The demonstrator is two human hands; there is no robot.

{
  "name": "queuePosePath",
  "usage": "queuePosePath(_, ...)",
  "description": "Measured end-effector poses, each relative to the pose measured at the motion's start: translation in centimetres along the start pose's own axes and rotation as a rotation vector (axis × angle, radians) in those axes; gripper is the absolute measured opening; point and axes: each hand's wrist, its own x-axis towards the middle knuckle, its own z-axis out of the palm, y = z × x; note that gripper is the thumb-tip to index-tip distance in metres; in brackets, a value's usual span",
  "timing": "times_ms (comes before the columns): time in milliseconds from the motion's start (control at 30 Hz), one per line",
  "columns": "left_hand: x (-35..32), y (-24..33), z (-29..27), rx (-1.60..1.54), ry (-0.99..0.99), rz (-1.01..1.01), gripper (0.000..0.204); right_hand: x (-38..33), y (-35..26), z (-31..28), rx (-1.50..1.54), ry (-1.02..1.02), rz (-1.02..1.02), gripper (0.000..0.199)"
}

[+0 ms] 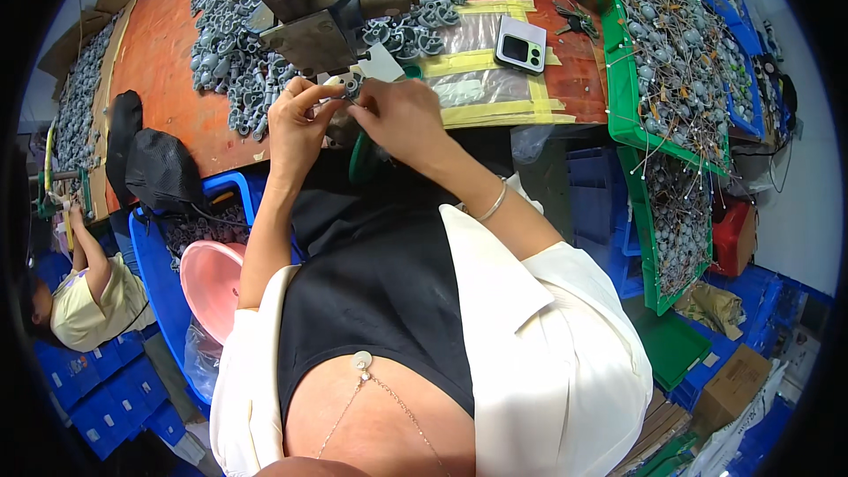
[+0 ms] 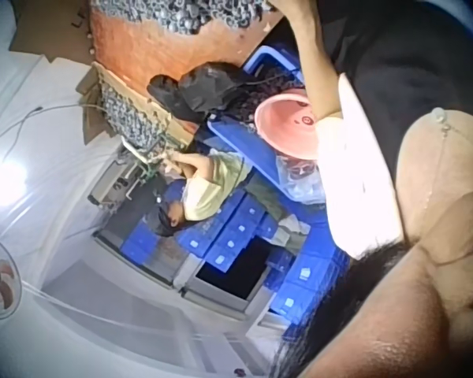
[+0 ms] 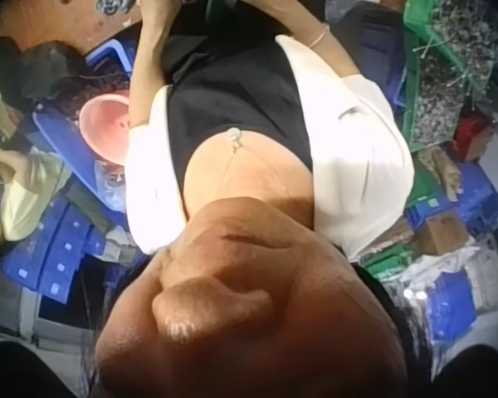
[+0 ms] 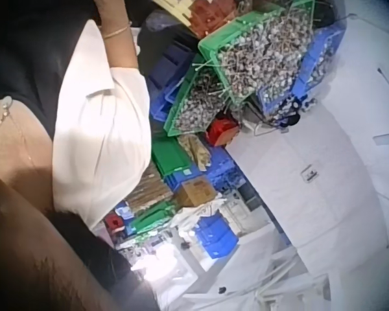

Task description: Manually assemble and press small mechanical components using a manual press tool.

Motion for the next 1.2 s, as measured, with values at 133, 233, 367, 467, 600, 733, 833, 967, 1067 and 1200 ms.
queuePosePath(133, -0.2, 0.8, 0.3, 0.126, 0.035, 0.006, 0.017, 3.2, 3.0, -3.5, 0.31, 0.191, 0.024, 0.022)
queuePosePath(233, -0.4, 1.2, 0.8, 0.148, 0.088, -0.003, 0.017, 8.7, 4.2, -7.8, 0.481, 0.333, -0.106, 0.023)
queuePosePath(367, -0.5, 1.4, 0.9, 0.154, 0.107, -0.003, 0.014, 15.9, -0.2, -10.3, 0.915, 0.071, -0.008, 0.032)
queuePosePath(467, -0.6, 1.6, 0.5, 0.177, 0.087, -0.01, 0.016, 13.8, -3.6, -10.7, 0.699, 0.457, -0.536, 0.033)
queuePosePath(600, -0.8, 1.0, 1.0, 0.195, 0.153, 0.15, 0.011, 1.7, -5.8, -9.9, 0.369, 0.532, -0.625, 0.025)
queuePosePath(733, -0.6, 1.7, 0.2, 0.145, -0.008, -0.013, 0.014, -1.3, -3.8, -9.2, 0.303, 0.397, -0.927, 0.024)
queuePosePath(833, -1.2, -1.6, -0.6, 0.33, 0.051, 0.15, 0.013, 0.6, -5.1, -14.4, 0.148, 0.332, -0.926, 0.031)
queuePosePath(967, -1.4, 2.3, -1.3, 0.176, -0.274, -0.02, 0.024, 5.2, 0.6, -20.3, 0.316, 0.587, -0.359, 0.014)
queuePosePath(1067, -2.9, 6.5, -2.8, -0.407, -0.564, -0.214, 0.024, 8.0, 11.6, -25.0, -0.217, 0.691, -0.136, 0.02)
queuePosePath(1200, -3.8, 4.0, -6.4, -1.007, -0.355, -0.492, 0.024, 6.9, 21.4, -31.1, -0.721, 0.723, 0.293, 0.017)
